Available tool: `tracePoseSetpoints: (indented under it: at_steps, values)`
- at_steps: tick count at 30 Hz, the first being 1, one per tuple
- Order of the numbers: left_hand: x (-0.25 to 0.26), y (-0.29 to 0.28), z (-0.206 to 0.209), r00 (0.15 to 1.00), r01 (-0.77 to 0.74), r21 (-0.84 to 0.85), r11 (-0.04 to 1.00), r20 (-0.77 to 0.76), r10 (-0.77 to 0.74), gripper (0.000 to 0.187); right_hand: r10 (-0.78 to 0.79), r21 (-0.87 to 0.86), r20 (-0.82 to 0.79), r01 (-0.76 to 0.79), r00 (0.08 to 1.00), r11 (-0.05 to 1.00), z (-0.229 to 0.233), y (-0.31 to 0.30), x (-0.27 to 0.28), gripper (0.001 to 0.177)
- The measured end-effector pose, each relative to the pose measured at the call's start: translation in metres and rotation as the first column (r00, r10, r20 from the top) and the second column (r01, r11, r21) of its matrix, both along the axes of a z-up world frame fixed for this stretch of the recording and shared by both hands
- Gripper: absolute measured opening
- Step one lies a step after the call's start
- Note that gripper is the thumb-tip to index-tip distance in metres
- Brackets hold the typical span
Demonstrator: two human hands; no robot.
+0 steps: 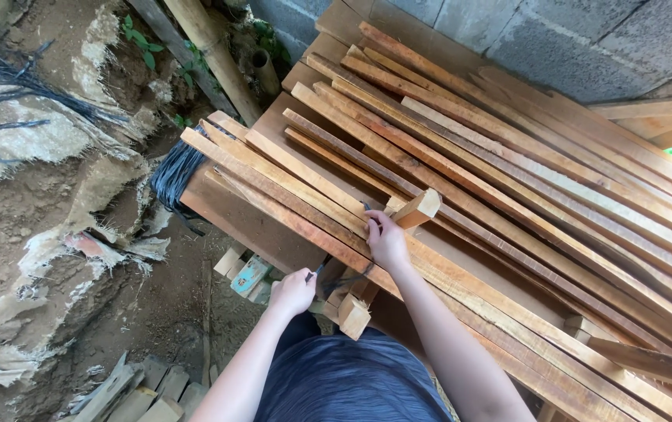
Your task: Bundling several thin wood strips together using plastic ties and tying them securely.
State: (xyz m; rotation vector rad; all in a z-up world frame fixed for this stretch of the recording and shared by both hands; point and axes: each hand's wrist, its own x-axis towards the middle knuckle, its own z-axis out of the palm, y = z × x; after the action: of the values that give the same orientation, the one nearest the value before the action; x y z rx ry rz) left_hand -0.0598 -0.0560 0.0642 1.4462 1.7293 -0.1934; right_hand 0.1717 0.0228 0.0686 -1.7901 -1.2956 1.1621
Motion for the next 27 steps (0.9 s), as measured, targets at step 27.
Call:
tracePoseSetpoints:
  at_steps: [27]
  values:
    - [0.035,0.07,0.009,0.846,-0.024,0.774,0.633,0.353,-0.4,0.044,0.733,-0.024,0.409,-0.796,0.544,0.604,0.048,0.022,-0.057,0.026]
